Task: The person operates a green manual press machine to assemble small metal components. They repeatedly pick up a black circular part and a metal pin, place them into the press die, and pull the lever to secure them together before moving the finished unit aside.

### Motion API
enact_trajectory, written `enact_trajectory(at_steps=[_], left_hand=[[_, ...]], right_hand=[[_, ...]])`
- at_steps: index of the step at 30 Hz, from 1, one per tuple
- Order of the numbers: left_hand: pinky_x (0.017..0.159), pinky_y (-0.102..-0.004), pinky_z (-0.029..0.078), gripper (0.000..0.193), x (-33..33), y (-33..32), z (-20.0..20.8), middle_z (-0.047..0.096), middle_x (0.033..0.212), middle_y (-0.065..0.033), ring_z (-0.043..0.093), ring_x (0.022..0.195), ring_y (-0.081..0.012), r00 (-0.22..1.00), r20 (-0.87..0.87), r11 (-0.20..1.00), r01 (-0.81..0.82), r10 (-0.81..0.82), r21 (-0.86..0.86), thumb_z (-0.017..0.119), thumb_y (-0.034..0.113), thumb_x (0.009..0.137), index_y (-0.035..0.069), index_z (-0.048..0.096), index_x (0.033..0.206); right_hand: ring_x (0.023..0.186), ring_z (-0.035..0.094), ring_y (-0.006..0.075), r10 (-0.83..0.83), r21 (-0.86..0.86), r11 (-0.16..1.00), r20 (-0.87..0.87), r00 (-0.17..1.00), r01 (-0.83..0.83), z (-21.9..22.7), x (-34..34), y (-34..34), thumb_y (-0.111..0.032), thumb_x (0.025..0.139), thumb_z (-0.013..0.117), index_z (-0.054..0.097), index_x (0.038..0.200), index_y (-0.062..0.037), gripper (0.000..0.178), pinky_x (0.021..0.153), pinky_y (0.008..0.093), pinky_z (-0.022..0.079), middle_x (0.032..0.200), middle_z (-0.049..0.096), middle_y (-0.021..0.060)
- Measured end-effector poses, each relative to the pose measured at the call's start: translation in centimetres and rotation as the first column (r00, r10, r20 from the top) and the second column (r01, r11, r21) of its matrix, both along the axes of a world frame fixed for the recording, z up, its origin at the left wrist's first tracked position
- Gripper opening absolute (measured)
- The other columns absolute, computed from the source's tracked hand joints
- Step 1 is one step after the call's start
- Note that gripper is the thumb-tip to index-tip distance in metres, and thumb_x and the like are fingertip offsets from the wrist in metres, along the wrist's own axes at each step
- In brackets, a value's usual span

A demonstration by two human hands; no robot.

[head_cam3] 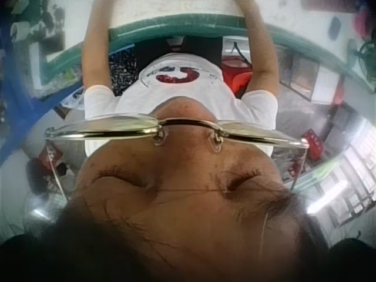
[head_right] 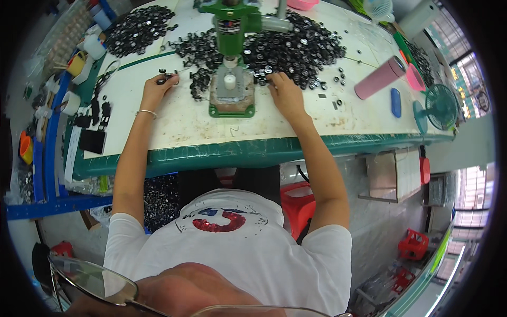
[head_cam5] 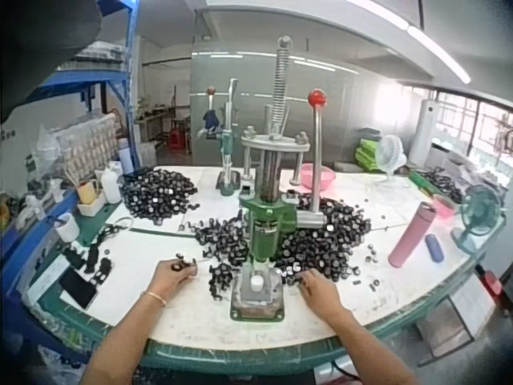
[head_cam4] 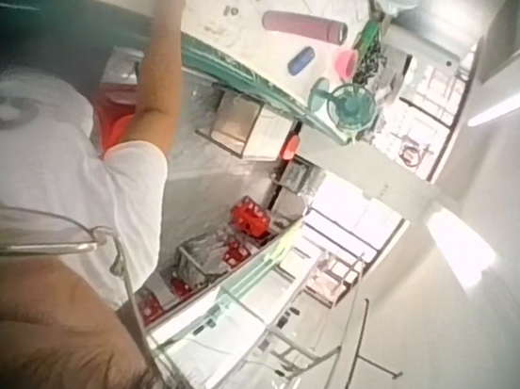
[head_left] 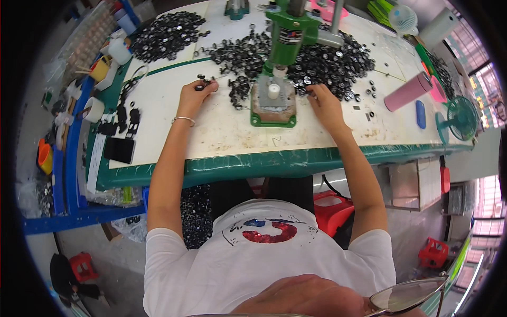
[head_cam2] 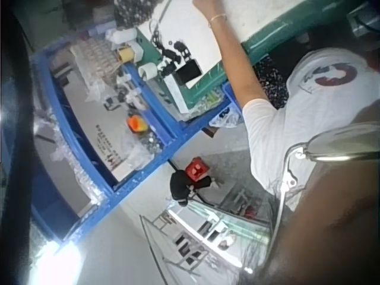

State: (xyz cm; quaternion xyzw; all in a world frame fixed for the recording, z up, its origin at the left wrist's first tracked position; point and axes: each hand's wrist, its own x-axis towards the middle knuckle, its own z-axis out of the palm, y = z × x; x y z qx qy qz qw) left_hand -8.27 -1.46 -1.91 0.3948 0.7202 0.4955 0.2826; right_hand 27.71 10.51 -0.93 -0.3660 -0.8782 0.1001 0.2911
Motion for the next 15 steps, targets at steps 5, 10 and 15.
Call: enact_trajectory(at_steps=[5, 10, 15], left_hand=[[0.050, -0.0194, 0.039, 0.032, 1.5, -2.0, 2.7, 0.068, 0.083, -0.0031, 0.059, 0.067, -0.0069, 0.940, 0.340, 0.998, -0.008, -0.013, 0.060, 0.075, 0.030, 0.081, 0.003, 0.069, 0.098], [0.057, -0.0137, 0.043, 0.032, 4.0, -2.0, 4.0, 0.068, 0.105, -0.0097, 0.066, 0.093, -0.0101, 0.716, 0.687, 0.983, -0.007, -0.122, 0.182, 0.067, 0.021, 0.088, 0.000, 0.062, 0.111], [0.059, -0.0127, 0.044, 0.033, 5.9, -1.4, 4.5, 0.064, 0.115, -0.0129, 0.062, 0.108, -0.0125, 0.589, 0.719, 0.919, 0.117, -0.370, 0.377, 0.063, 0.004, 0.086, -0.003, 0.058, 0.118]], right_hand=[[0.081, 0.061, 0.0273, -0.061, -0.083, 0.995, 0.002, 0.998, 0.061, 0.9, -0.2, -0.9, -0.008, 0.083, 0.061, 0.059, 0.104, -0.0103, 0.020, 0.068, 0.0392, 0.049, 0.092, 0.058, 0.0074], [0.079, 0.063, 0.0261, -0.061, 0.088, 0.994, -0.012, 0.998, 0.062, 0.1, 0.3, -0.4, -0.005, 0.084, 0.062, 0.056, 0.103, -0.0069, 0.020, 0.066, 0.0347, 0.049, 0.095, 0.061, 0.0085], [0.076, 0.061, 0.0181, -0.022, -0.061, 0.998, -0.228, 0.973, 0.008, 0.2, 0.9, -0.2, -0.002, 0.084, 0.057, 0.060, 0.105, -0.0049, 0.021, 0.066, 0.0299, 0.049, 0.088, 0.059, 0.0068]])
